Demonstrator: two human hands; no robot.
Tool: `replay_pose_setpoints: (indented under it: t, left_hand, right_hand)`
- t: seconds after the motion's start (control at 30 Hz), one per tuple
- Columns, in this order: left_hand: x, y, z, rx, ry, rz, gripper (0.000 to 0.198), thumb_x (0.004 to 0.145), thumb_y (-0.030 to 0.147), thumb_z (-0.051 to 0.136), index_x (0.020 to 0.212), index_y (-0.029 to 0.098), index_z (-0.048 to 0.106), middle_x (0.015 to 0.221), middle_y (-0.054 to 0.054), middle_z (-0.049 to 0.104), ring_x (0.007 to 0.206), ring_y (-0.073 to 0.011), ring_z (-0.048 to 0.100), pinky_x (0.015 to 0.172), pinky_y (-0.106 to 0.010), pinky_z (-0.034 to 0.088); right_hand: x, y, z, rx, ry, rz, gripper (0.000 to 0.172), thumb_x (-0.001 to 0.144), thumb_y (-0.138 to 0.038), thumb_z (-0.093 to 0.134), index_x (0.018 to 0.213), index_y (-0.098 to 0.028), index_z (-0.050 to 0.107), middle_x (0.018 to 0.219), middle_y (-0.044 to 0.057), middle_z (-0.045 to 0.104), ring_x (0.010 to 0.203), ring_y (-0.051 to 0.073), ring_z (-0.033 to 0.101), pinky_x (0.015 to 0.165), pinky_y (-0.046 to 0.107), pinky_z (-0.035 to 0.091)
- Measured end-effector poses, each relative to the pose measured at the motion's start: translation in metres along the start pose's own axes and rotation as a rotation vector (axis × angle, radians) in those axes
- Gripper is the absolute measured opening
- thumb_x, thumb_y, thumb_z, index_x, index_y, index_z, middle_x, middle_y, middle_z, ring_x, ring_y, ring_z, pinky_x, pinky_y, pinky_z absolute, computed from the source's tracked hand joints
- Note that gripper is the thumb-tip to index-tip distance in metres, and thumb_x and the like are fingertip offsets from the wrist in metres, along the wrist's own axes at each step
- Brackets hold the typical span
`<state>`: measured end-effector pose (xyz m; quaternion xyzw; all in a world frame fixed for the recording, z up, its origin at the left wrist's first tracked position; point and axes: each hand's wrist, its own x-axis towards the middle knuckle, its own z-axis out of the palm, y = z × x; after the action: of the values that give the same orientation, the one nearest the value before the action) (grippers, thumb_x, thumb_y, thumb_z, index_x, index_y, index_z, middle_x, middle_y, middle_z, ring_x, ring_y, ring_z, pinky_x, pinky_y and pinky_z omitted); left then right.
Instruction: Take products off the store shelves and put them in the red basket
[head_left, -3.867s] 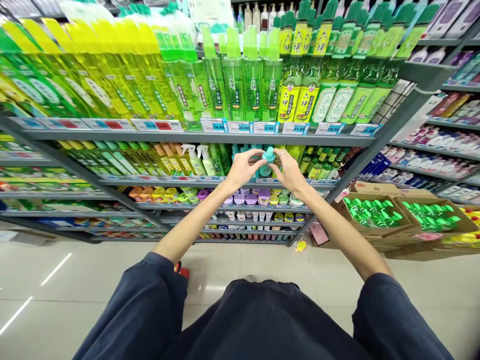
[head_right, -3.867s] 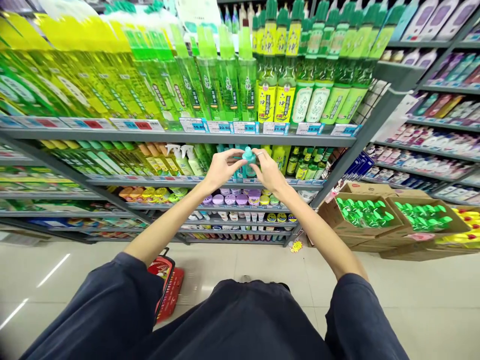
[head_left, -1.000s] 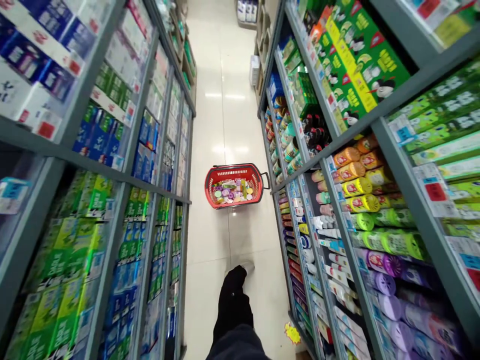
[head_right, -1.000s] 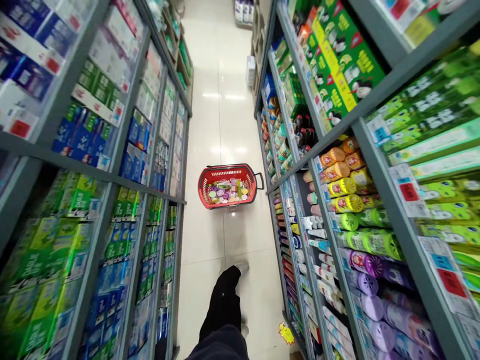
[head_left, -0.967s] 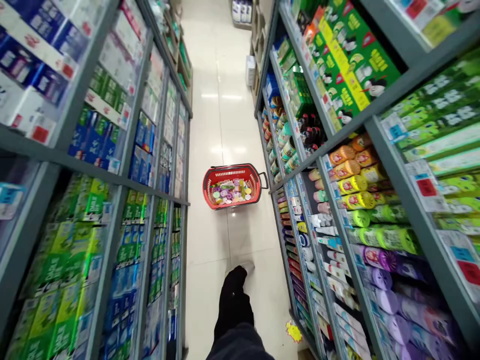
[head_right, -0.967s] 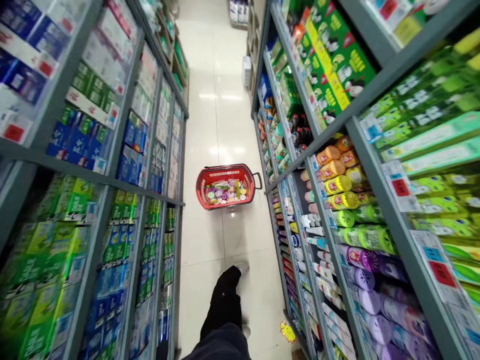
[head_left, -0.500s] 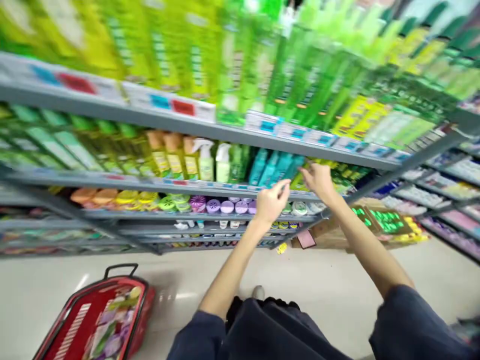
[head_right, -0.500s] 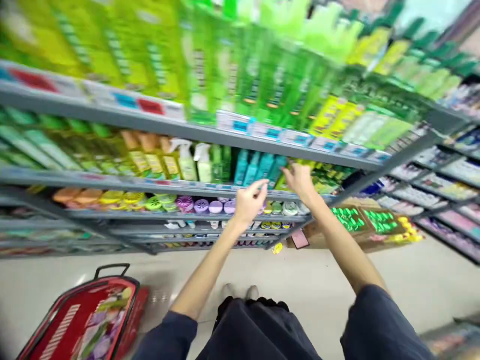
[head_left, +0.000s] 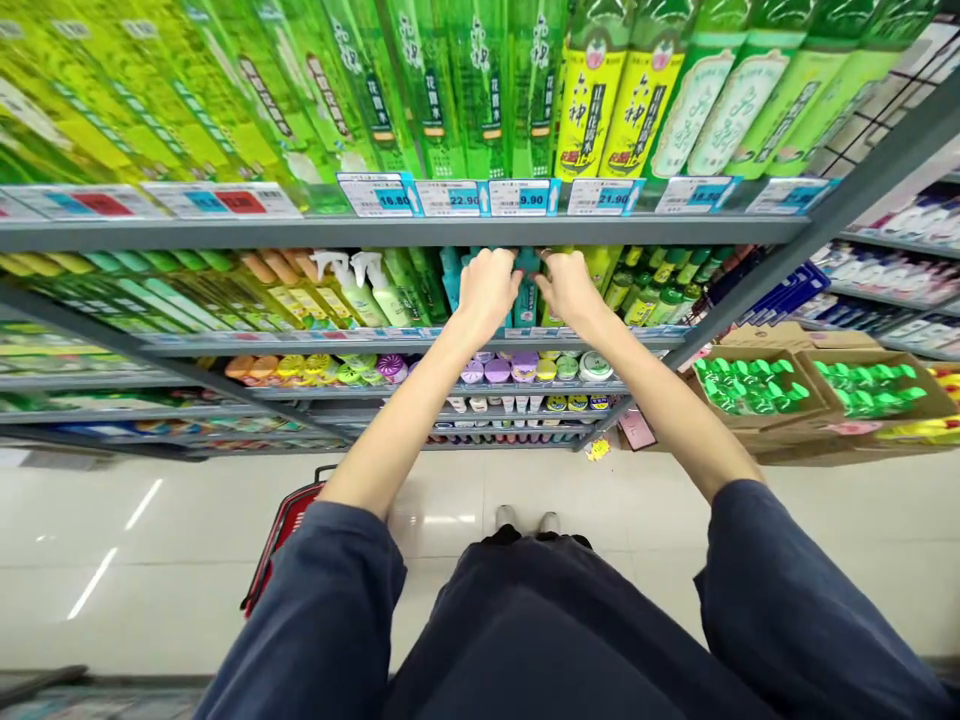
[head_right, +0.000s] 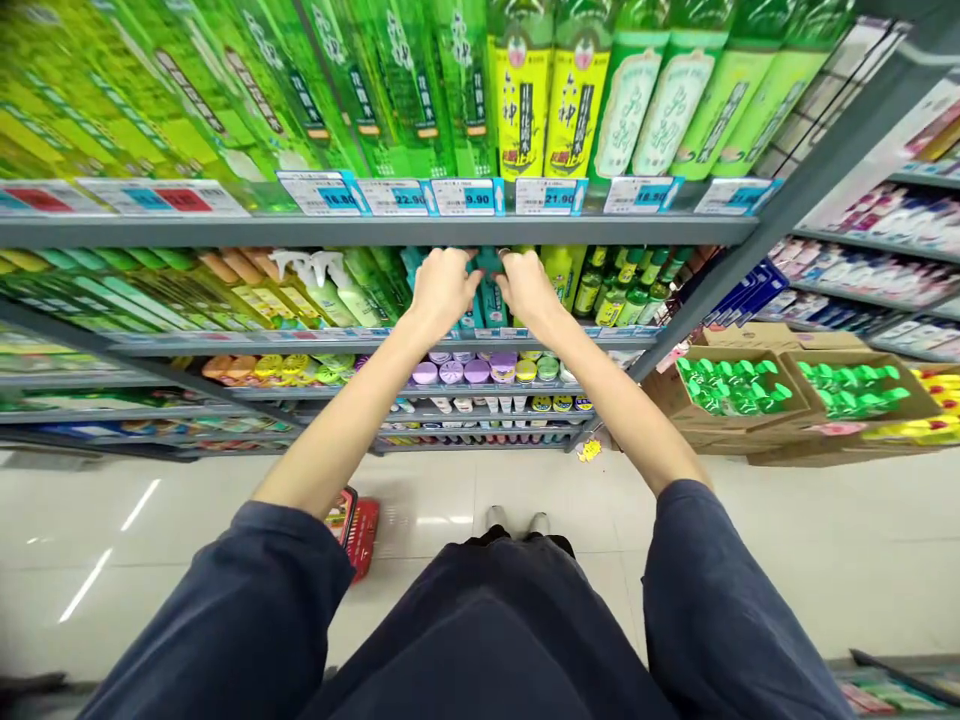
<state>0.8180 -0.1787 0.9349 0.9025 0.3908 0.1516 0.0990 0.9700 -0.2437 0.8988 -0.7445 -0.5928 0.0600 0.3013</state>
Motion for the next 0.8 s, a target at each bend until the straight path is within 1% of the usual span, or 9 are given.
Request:
replay_pose_setpoints:
  t: [0.1, 0.17, 0.27, 0.33, 0.4, 0.53, 0.67, 0.8]
  left_hand:
    - [0.005, 0.005, 0.003, 0.027, -0.021, -0.042, 0.047, 0.105, 0.03, 0.048, 0.149, 0.014, 0.055, 0.145, -0.022, 0.063, 0.141, -0.0376, 0.055, 0.121, -0.048, 0.039]
    - [0.006, 0.01, 0.004, 0.025, -0.035, -0.062, 0.046, 0.104, 0.027, 0.048, 0.148, 0.013, 0.056, 0.145, -0.023, 0.062, 0.141, -0.039, 0.055, 0.12, -0.049, 0.04]
    - [0.005, 0.015, 0.003, 0.01, -0.032, -0.076, 0.045, 0.105, 0.025, 0.046, 0.146, 0.012, 0.058, 0.144, -0.023, 0.063, 0.139, -0.0392, 0.057, 0.119, -0.049, 0.042]
    - [0.005, 0.016, 0.003, -0.002, -0.024, -0.075, 0.044, 0.105, 0.025, 0.046, 0.145, 0.013, 0.059, 0.142, -0.023, 0.065, 0.138, -0.0385, 0.058, 0.118, -0.048, 0.043]
    - [0.006, 0.015, 0.004, -0.013, -0.017, -0.068, 0.045, 0.104, 0.026, 0.047, 0.145, 0.014, 0.061, 0.14, -0.022, 0.066, 0.136, -0.0382, 0.06, 0.117, -0.048, 0.044]
    - [0.008, 0.009, 0.007, -0.053, -0.012, -0.062, 0.048, 0.102, 0.028, 0.05, 0.146, 0.014, 0.061, 0.14, -0.022, 0.068, 0.137, -0.0378, 0.06, 0.117, -0.046, 0.044]
    - [0.009, 0.006, 0.01, -0.072, -0.008, -0.052, 0.049, 0.102, 0.03, 0.052, 0.147, 0.014, 0.06, 0.137, -0.022, 0.07, 0.135, -0.0354, 0.061, 0.116, -0.043, 0.044]
    - [0.008, 0.006, 0.009, -0.085, -0.008, -0.027, 0.049, 0.101, 0.029, 0.053, 0.146, 0.012, 0.06, 0.132, -0.022, 0.071, 0.131, -0.0337, 0.065, 0.113, -0.041, 0.046]
  right_hand:
    - [0.001, 0.002, -0.003, 0.04, 0.003, -0.031, 0.05, 0.104, -0.029, 0.054, 0.147, -0.003, 0.06, 0.092, 0.017, 0.073, 0.067, 0.028, 0.076, 0.081, 0.054, 0.068]
    - [0.0, 0.002, -0.006, 0.085, -0.007, -0.019, 0.051, 0.104, -0.031, 0.055, 0.147, -0.003, 0.059, 0.086, 0.016, 0.072, 0.064, 0.028, 0.075, 0.076, 0.054, 0.069]
    - [-0.004, 0.0, -0.012, 0.116, -0.008, 0.006, 0.052, 0.105, -0.034, 0.056, 0.147, -0.004, 0.059, 0.081, 0.014, 0.072, 0.063, 0.027, 0.074, 0.073, 0.053, 0.069]
    - [-0.006, -0.003, -0.015, 0.111, -0.012, 0.0, 0.053, 0.106, -0.039, 0.055, 0.144, -0.004, 0.062, 0.077, 0.014, 0.071, 0.06, 0.026, 0.072, 0.069, 0.051, 0.069]
    - [-0.007, -0.003, -0.017, 0.111, -0.016, -0.02, 0.058, 0.106, -0.046, 0.054, 0.142, -0.002, 0.063, 0.074, 0.014, 0.071, 0.056, 0.025, 0.071, 0.066, 0.05, 0.069]
    - [-0.007, 0.001, -0.017, 0.129, -0.02, -0.044, 0.07, 0.105, -0.055, 0.054, 0.145, 0.001, 0.06, 0.072, 0.014, 0.07, 0.054, 0.027, 0.07, 0.065, 0.051, 0.068]
    - [-0.007, 0.005, -0.017, 0.138, -0.01, -0.053, 0.07, 0.105, -0.057, 0.052, 0.143, 0.002, 0.061, 0.073, 0.015, 0.071, 0.055, 0.027, 0.071, 0.064, 0.05, 0.068]
    - [-0.009, 0.004, -0.018, 0.155, -0.004, -0.051, 0.069, 0.105, -0.057, 0.051, 0.141, 0.0, 0.062, 0.071, 0.014, 0.07, 0.053, 0.026, 0.07, 0.063, 0.049, 0.068]
